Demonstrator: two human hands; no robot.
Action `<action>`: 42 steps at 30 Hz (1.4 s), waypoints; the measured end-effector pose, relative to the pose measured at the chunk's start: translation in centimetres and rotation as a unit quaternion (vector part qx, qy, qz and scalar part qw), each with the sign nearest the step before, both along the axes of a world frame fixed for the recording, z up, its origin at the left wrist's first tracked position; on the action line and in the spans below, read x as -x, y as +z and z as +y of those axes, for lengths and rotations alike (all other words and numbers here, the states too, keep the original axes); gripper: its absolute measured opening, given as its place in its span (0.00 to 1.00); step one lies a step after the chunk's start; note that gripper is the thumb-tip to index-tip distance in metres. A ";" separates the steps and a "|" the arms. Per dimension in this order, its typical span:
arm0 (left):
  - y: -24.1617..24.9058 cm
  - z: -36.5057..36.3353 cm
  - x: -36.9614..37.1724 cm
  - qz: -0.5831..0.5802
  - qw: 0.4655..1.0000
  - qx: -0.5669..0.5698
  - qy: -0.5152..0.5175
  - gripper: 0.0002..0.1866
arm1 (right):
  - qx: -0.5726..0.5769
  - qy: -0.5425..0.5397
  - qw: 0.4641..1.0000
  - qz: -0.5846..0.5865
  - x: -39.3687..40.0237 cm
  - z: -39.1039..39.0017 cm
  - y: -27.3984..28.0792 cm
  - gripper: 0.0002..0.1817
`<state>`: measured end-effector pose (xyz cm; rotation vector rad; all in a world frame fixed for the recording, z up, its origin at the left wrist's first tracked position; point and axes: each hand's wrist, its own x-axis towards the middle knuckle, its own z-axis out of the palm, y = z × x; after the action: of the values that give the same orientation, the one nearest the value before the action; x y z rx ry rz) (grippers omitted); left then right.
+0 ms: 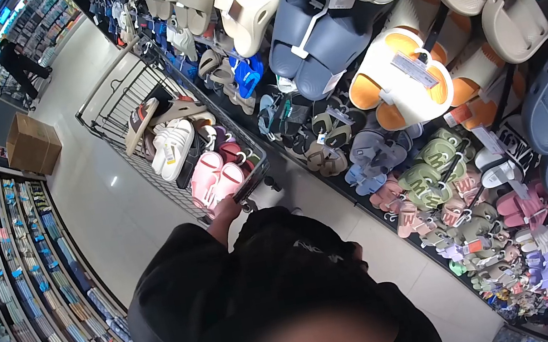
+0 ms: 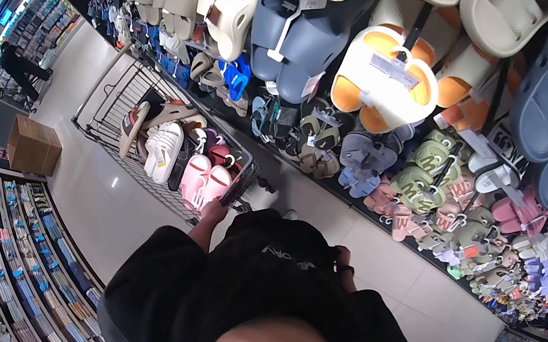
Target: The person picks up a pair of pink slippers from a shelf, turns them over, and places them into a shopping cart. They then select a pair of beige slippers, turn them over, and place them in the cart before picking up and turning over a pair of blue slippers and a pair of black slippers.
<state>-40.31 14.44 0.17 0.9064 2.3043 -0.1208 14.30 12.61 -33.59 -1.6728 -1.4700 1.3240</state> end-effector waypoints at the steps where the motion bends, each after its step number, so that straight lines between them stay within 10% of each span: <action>1: 0.6 0.2 -0.1 0.003 1.000 -0.010 -0.005 0.25 | -0.011 0.007 1.000 0.013 1.3 0.4 2.2 0.15; 6: 1.1 1.6 0.2 0.013 0.999 0.034 -0.010 0.26 | 0.051 0.174 0.974 -0.138 6.0 4.7 10.9 0.13; 8: 2.5 2.1 0.3 0.002 0.999 0.040 -0.022 0.26 | 0.199 -0.077 0.976 0.047 8.8 6.7 15.5 0.14; 10: 3.7 3.0 0.1 -0.002 0.998 0.037 -0.056 0.25 | 0.213 -0.061 0.975 0.029 10.3 9.8 20.8 0.16; 16: 8.8 12.5 -1.6 -0.007 0.969 -0.175 -0.177 0.31 | -0.036 -0.042 0.995 0.088 15.3 19.5 28.2 0.13; 22: 18.0 24.6 -4.1 0.110 0.804 -0.456 -0.365 0.40 | -0.207 -0.008 0.966 0.158 23.9 26.0 47.2 0.09; 28: 21.0 30.7 -4.0 0.134 0.734 -0.548 -0.379 0.39 | -0.514 0.082 0.853 -0.025 29.0 30.1 63.0 0.14; 35: 23.5 35.3 -2.6 0.110 0.744 -0.508 -0.420 0.31 | -0.602 0.112 0.758 -0.226 34.9 35.9 67.4 0.26; 42: 22.4 38.2 -1.1 -0.008 0.656 -0.632 -0.413 0.40 | -0.547 0.114 0.816 -0.147 38.7 40.4 67.7 0.23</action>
<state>-39.18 52.61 22.57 2.5269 1.4610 1.2516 -24.43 52.98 34.12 -0.9211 -2.0630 0.1045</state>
